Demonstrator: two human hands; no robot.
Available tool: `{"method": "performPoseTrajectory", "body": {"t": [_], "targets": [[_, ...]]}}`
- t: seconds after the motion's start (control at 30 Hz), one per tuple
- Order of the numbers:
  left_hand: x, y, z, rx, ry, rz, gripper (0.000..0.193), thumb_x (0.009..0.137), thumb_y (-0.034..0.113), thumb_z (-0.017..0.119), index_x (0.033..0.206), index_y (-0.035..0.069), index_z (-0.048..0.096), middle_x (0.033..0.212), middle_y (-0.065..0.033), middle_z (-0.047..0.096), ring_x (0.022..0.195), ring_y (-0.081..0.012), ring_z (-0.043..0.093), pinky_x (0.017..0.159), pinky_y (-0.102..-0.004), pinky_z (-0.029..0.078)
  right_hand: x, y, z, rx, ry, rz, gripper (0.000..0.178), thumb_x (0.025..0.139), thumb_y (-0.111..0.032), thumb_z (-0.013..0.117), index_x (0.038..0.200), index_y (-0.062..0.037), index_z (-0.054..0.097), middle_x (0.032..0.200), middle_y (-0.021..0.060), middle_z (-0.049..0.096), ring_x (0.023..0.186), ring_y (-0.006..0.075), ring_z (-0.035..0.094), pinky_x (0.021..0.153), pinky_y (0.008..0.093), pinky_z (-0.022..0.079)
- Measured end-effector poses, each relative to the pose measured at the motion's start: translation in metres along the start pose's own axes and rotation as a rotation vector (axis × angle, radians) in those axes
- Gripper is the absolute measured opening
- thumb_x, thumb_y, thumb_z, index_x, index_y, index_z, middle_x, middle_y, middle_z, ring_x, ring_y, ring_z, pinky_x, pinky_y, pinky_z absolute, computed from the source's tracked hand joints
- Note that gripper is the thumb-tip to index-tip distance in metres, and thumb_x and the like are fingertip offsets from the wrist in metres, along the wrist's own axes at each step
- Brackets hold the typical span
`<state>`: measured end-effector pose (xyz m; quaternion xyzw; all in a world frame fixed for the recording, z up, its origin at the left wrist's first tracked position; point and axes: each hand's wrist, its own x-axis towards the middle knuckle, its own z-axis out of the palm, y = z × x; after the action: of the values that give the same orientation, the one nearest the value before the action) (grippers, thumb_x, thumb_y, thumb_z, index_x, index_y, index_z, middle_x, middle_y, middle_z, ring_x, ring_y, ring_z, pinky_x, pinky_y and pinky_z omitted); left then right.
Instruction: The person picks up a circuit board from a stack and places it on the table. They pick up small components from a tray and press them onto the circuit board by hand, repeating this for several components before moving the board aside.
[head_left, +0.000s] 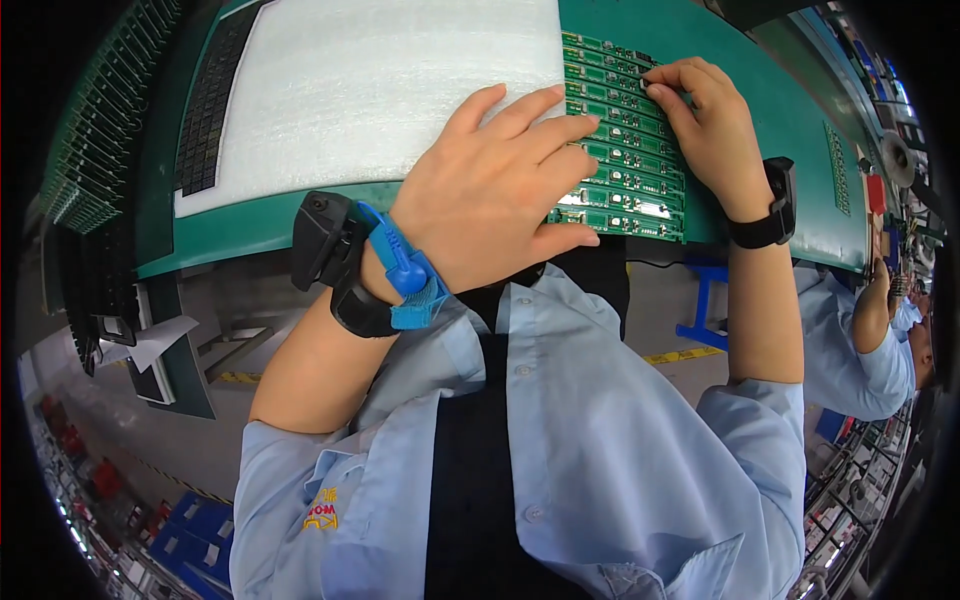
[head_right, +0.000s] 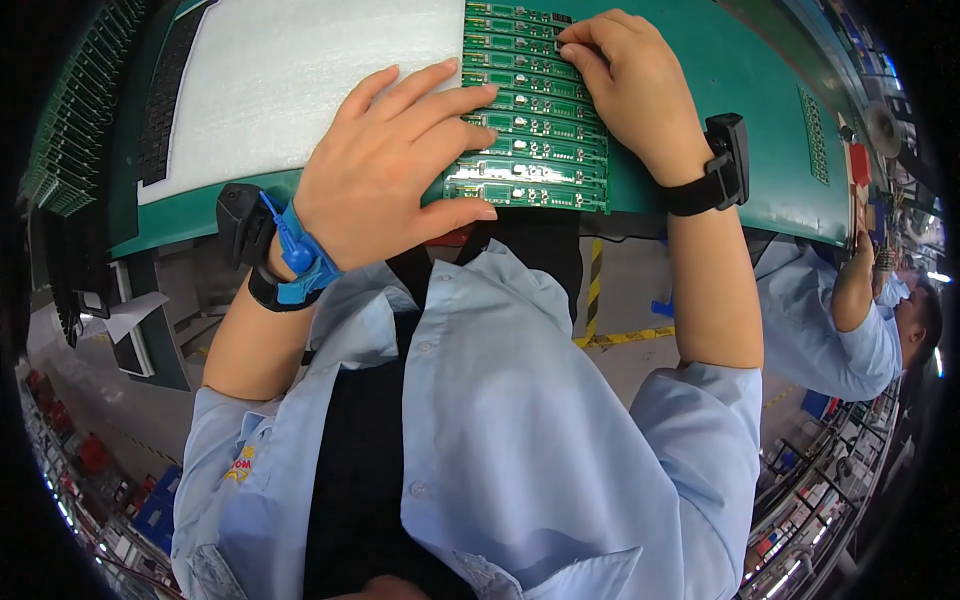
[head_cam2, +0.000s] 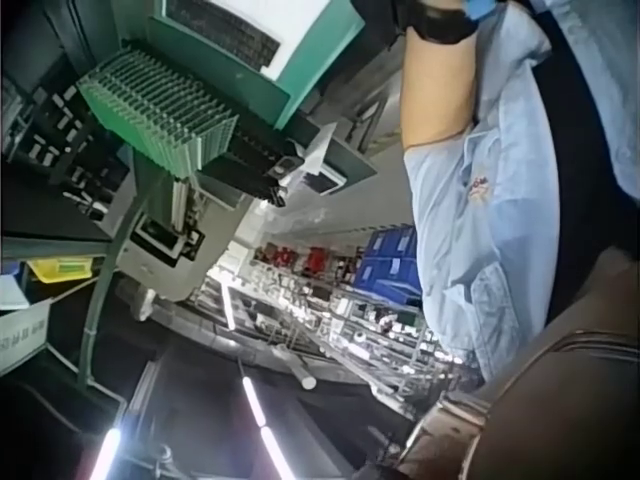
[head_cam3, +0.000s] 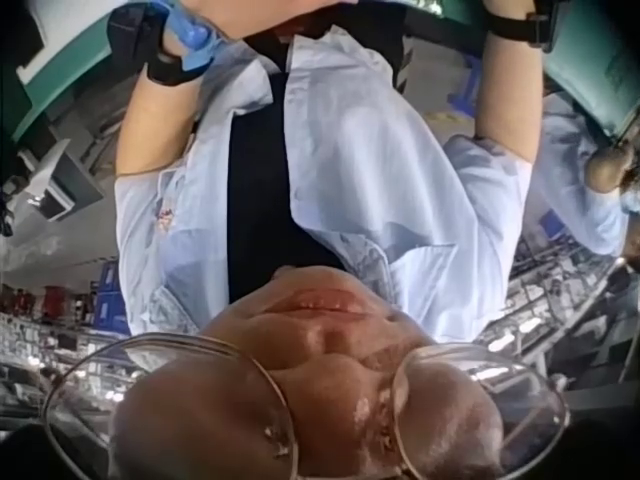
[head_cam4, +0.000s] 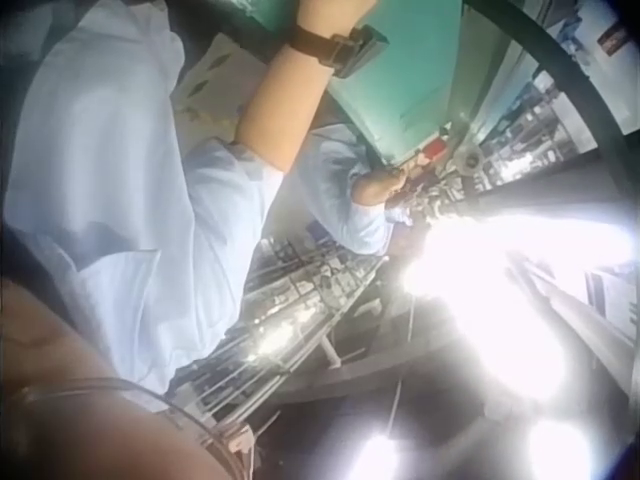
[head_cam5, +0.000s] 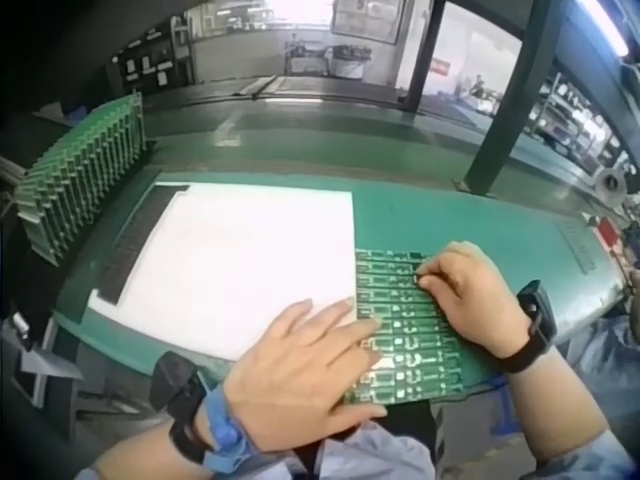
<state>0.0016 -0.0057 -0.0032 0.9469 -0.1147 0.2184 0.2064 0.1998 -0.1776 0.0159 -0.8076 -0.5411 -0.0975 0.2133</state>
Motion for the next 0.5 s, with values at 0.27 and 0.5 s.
{"method": "performPoseTrajectory", "body": {"t": [0.27,0.5], "targets": [[-0.0003,0.0005,0.0001,0.010,-0.012,-0.007,0.046,0.072,0.042,0.077,0.107,0.014,0.065,0.131,-0.0020,0.057,0.130,-0.0265,0.046,0.109,-0.0438,0.032,0.0028,-0.0092,-0.0020,-0.013,-0.019,0.022,0.011,0.089,-0.008,0.065,0.097,-0.0008,0.068,0.090,0.0094,0.064,0.081,0.0242,0.062,0.070,0.0318,0.049],[-0.0006,0.0009,0.0015,0.022,-0.013,-0.011,0.047,0.071,0.043,0.077,0.107,0.014,0.065,0.130,-0.0017,0.057,0.130,-0.0259,0.046,0.109,-0.0438,0.033,0.0041,-0.0082,-0.0038,-0.040,-0.052,0.000,0.011,0.089,-0.007,0.065,0.096,-0.0003,0.067,0.089,0.0100,0.064,0.080,0.0252,0.062,0.070,0.0313,0.049]]}}
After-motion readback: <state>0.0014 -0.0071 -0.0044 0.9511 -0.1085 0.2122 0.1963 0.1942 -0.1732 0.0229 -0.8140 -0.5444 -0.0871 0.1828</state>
